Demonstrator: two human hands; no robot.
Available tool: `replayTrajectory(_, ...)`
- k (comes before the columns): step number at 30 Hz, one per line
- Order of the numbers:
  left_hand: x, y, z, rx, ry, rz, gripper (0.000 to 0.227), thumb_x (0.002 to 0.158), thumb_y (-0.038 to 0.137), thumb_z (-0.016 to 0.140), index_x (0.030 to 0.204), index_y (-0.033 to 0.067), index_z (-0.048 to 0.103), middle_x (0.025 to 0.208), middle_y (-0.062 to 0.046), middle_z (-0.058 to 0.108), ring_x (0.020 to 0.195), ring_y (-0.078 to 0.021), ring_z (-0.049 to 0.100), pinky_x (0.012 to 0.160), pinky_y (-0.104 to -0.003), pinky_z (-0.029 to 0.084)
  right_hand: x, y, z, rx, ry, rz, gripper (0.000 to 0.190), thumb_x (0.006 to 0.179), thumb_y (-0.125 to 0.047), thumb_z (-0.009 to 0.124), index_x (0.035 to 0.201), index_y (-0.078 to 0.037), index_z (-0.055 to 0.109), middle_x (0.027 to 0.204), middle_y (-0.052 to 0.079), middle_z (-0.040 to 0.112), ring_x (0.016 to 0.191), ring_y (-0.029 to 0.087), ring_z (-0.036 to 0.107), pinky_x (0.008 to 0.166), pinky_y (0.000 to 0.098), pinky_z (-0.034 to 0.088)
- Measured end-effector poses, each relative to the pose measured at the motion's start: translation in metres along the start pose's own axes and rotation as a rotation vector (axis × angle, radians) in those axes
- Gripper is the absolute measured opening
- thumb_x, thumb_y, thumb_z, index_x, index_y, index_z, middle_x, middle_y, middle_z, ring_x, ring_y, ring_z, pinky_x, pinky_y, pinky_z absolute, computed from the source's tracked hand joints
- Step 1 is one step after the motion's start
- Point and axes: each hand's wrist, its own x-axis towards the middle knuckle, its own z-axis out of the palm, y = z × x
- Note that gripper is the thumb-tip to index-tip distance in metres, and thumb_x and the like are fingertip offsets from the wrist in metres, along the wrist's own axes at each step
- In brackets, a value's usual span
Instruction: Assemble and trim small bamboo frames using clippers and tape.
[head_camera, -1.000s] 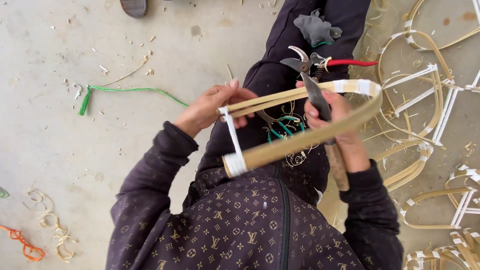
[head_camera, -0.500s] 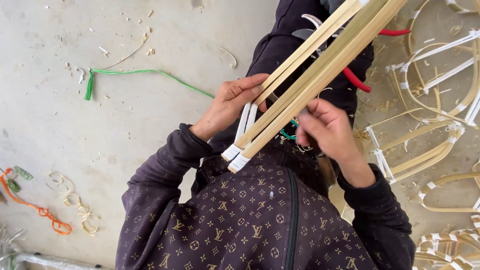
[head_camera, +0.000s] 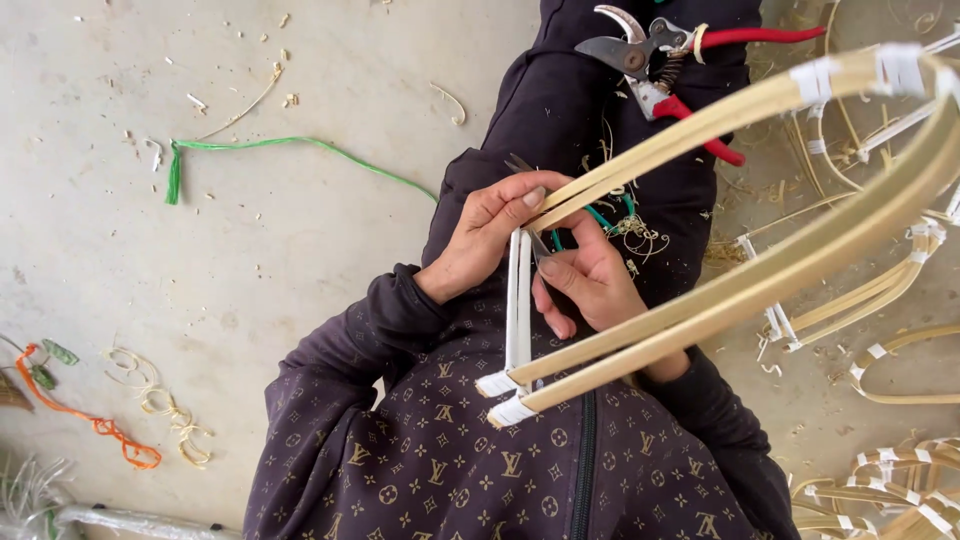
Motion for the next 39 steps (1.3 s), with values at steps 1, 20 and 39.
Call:
replayTrajectory(1,0.001,-0.004,-0.001,0.003,-0.002,0.000,0.035,0.115,0.021,0.047,0.141,-0.0007,0.059,0.126,-0.004,0.069,0.116,-0.0082,0.064,0.106,-0.026,0.054,0.001,-0.002,0.003,0.001,0.000,-0.004,0.061,0.105,-0.015,0.054,0.156,-0.009,0.020,0.072,0.010,0.063,0.046,0.015,0.058,0.043,0.0228,0.046)
replayTrajectory(20,-0.042,-0.006,-0.013,0.110,0.123,-0.091,0.030,0.117,0.021,0.042,0.129,0.0032,0.062,0.092,0.005,0.061,0.076,-0.0002,0.049,0.067,-0.018,0.041,-0.008,0.005,0.002,-0.130,0.173,-0.145,0.052,0.106,-0.007,0.053,0.151,-0.004,0.027,0.070,0.010,0.063,0.048,0.013,0.058,0.044,0.0248,0.046)
replayTrajectory(39,-0.049,0.041,-0.011,0.369,0.131,-0.317,0.031,0.115,0.014,0.037,0.128,0.0026,0.062,0.090,-0.008,0.053,0.077,-0.0134,0.046,0.069,-0.029,0.040,-0.027,0.027,-0.022,-0.066,0.410,-0.249,0.044,0.116,-0.002,0.051,0.154,0.016,0.037,0.070,0.012,0.061,0.047,0.014,0.054,0.049,0.0261,0.045)
